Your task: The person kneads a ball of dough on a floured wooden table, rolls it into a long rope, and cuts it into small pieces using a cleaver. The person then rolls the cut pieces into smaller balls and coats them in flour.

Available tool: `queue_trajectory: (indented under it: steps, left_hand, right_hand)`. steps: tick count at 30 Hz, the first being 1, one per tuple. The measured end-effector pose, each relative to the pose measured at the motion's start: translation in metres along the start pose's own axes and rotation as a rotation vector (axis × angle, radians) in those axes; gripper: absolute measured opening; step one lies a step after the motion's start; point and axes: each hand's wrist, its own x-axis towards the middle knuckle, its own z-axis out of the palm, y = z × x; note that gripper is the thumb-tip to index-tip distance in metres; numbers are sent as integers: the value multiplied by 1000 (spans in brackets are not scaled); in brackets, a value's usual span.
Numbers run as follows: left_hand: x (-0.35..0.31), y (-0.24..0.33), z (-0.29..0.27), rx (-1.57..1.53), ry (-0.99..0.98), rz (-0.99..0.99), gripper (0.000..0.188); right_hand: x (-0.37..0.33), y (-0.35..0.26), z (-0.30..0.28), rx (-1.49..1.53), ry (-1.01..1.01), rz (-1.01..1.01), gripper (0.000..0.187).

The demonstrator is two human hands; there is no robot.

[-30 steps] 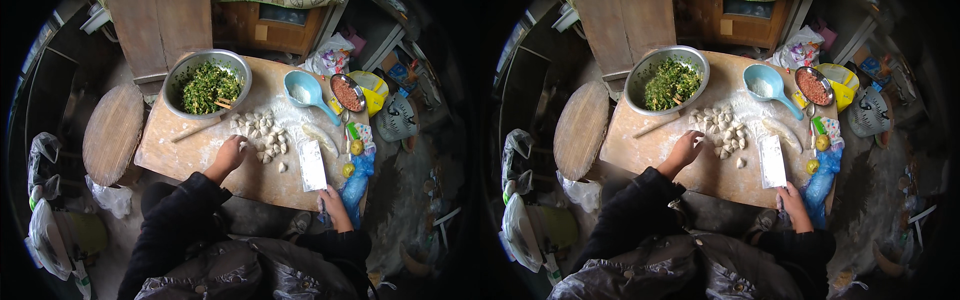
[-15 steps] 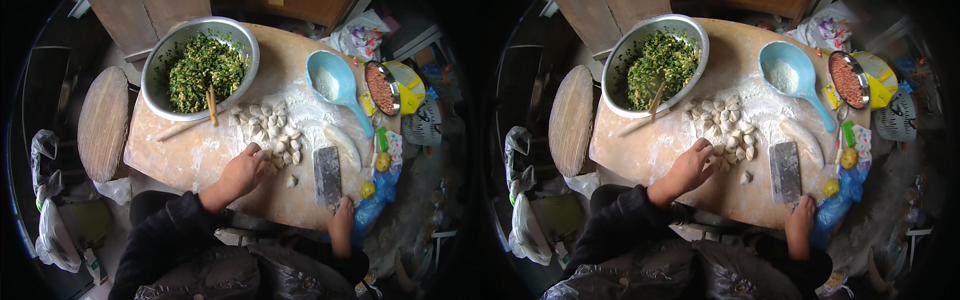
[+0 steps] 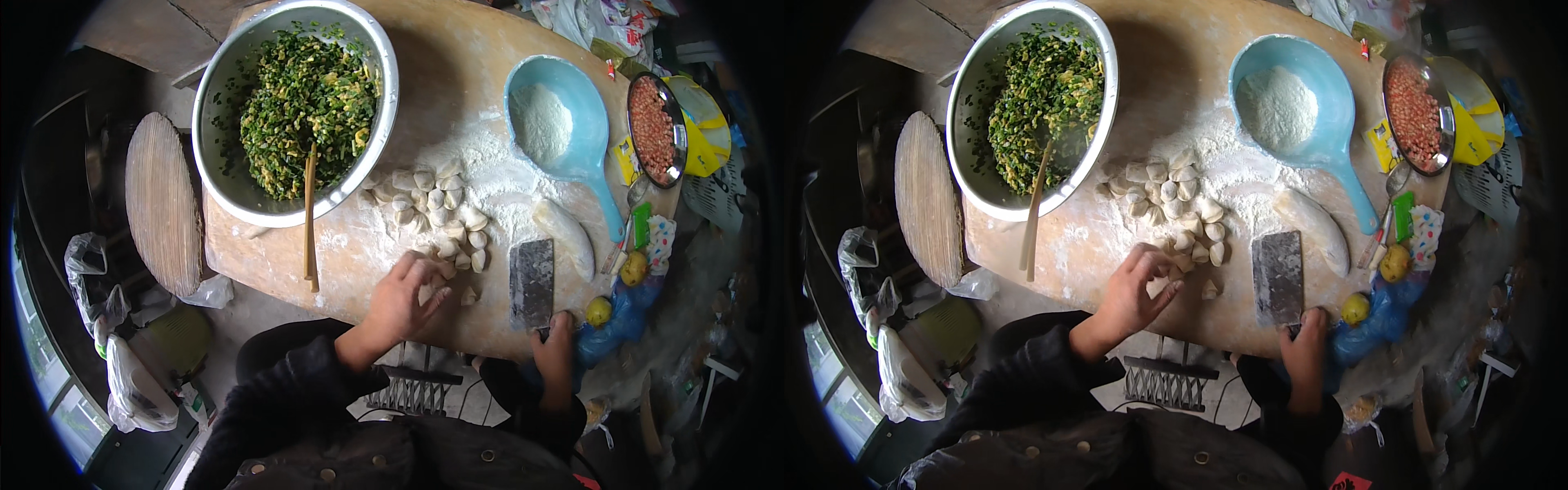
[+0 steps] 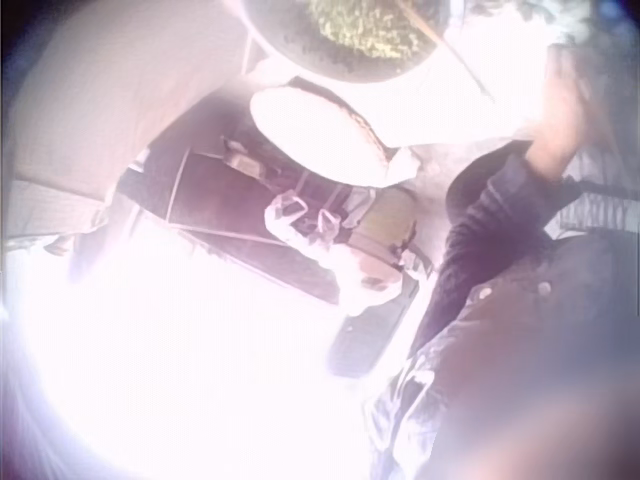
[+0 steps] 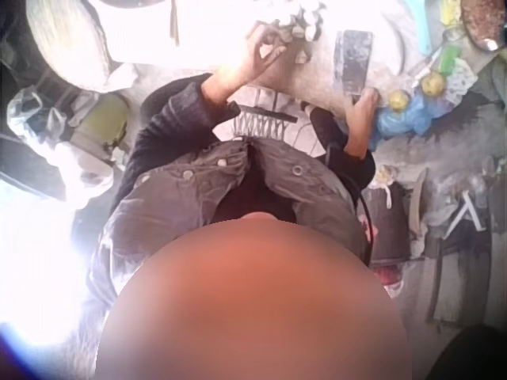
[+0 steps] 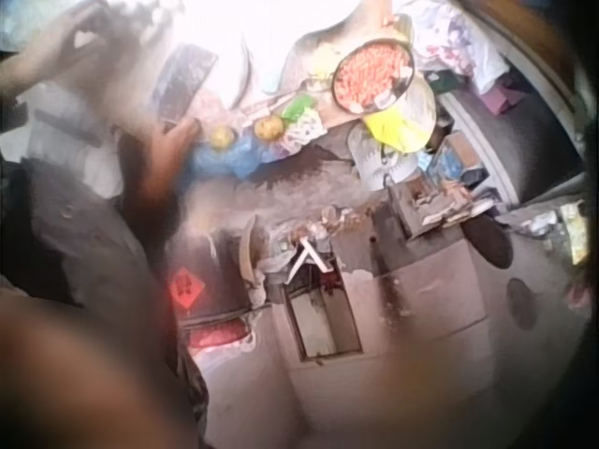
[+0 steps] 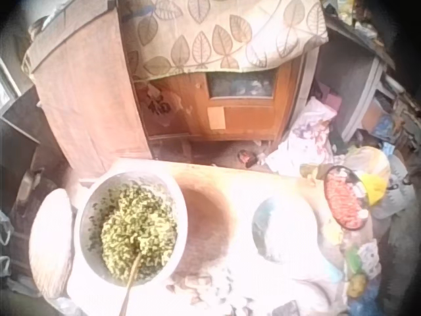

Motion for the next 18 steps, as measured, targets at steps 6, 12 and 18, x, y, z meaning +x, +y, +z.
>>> queue_trajectory:
  steps: [6, 12, 18]
  left_hand:
    - [21, -6, 11, 146, -138, 314, 87]
    - [8, 4, 43, 598, -532, 636, 66]
    - [24, -13, 44, 878, -280, 620, 59]
  right_hand:
    - [3, 2, 9, -53, 67, -37, 43]
    - [9, -2, 9, -90, 52, 12, 46]
    - [4, 6, 12, -93, 114, -47, 44]
